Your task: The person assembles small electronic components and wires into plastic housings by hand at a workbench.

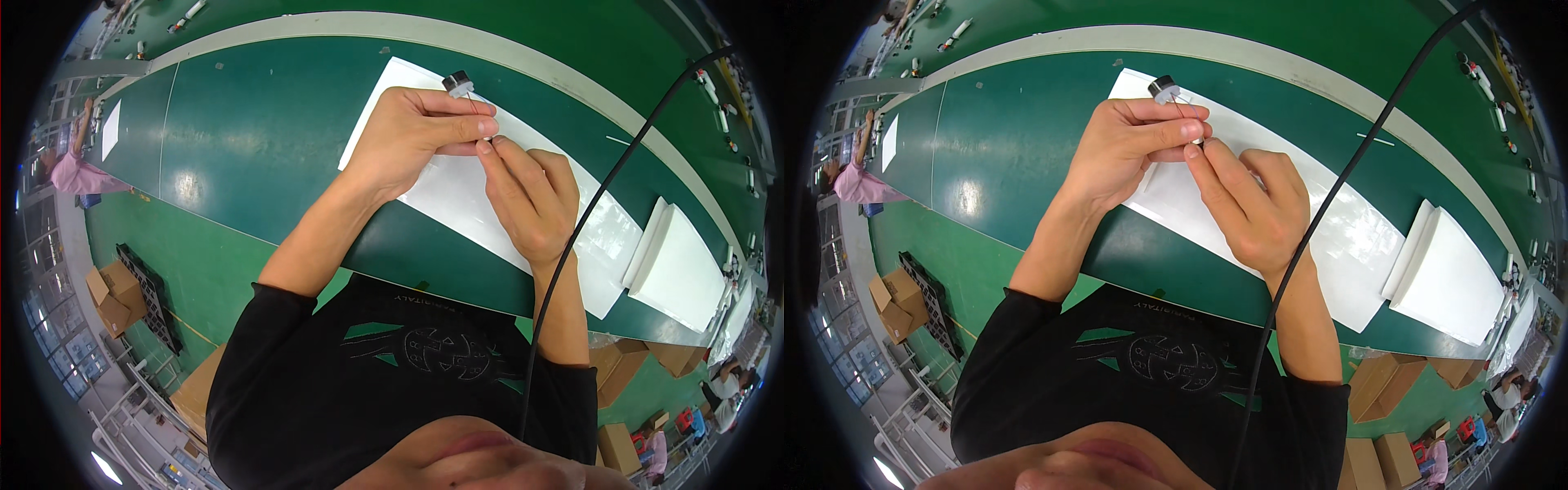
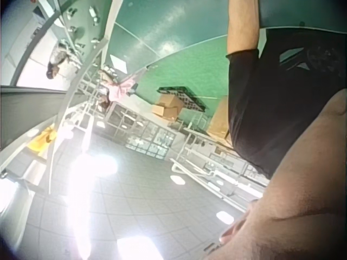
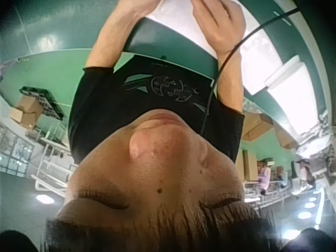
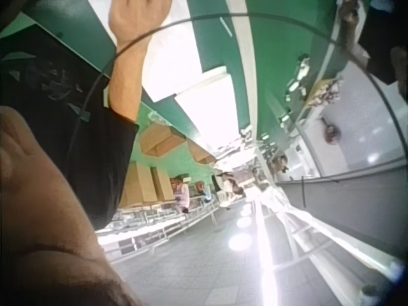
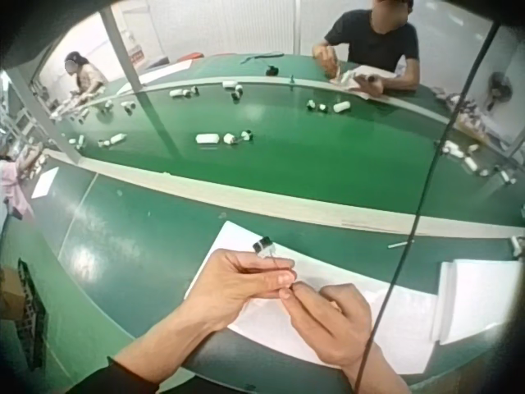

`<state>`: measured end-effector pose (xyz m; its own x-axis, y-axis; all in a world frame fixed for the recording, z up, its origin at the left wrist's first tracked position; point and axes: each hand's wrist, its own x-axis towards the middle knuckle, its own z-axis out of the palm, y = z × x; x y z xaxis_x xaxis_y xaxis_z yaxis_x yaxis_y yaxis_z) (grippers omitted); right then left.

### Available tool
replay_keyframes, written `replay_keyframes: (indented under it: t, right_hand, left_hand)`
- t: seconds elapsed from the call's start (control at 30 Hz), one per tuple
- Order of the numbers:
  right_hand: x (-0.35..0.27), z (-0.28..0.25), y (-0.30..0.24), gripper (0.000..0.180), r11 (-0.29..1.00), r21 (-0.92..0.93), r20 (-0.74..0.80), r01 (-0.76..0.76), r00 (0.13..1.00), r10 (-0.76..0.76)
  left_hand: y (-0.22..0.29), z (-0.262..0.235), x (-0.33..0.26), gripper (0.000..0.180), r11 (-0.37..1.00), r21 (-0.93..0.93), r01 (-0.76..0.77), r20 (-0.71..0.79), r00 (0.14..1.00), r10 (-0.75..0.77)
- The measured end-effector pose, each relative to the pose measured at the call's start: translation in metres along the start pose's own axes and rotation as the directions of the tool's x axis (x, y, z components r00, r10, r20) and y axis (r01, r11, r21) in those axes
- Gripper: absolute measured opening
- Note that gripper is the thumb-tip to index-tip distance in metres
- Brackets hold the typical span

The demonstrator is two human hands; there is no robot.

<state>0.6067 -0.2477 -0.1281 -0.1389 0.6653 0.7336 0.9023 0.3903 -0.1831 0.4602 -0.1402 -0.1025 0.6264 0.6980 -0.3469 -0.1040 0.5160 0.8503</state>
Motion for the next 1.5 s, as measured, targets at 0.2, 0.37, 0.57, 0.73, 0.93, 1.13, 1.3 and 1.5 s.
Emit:
replay_keyframes:
  t: [0.2,0.37,0.57,0.73,0.93,1.13,1.3,1.5]
  right_hand:
    - [0.007,-0.003,-0.003,0.035,0.999,0.028,0.041,-0.027,0.999,0.026]
    - [0.008,-0.003,-0.013,0.026,0.956,0.175,-0.018,-0.235,0.970,0.242]
    - [0.022,0.030,-0.040,0.008,0.990,0.136,0.357,-0.042,0.934,-0.009]
    - [0.031,0.034,-0.048,0.007,0.982,0.006,0.558,0.188,0.814,-0.159]
    - [0.038,0.039,-0.066,0.011,0.948,-0.071,0.593,0.311,0.777,-0.211]
    - [0.040,0.043,-0.064,0.010,0.949,-0.084,0.606,0.302,0.772,-0.192]
    - [0.040,0.042,-0.036,0.012,0.991,0.136,0.519,0.016,0.851,-0.085]
    - [0.034,0.034,-0.023,0.013,0.909,0.347,0.502,-0.230,0.865,0.027]
  left_hand:
    - [0.002,-0.001,0.001,0.019,0.997,0.062,-0.056,-0.049,0.997,0.059]
    - [0.037,-0.029,0.003,0.020,0.929,0.222,-0.298,-0.112,0.938,0.328]
    - [0.046,-0.051,0.004,0.030,0.972,0.131,-0.194,-0.133,0.968,0.211]
    - [0.036,-0.075,0.002,0.035,0.991,0.040,-0.127,-0.241,0.961,0.133]
    - [0.016,-0.082,0.002,0.024,0.966,-0.257,-0.022,-0.114,0.993,-0.007]
    - [0.017,-0.084,0.005,0.020,0.906,-0.414,0.086,-0.034,0.993,-0.110]
    - [0.014,-0.083,0.002,0.019,0.922,-0.383,0.060,-0.032,0.996,-0.079]
    - [0.012,-0.081,0.008,0.021,0.945,-0.326,0.039,-0.076,0.995,-0.067]
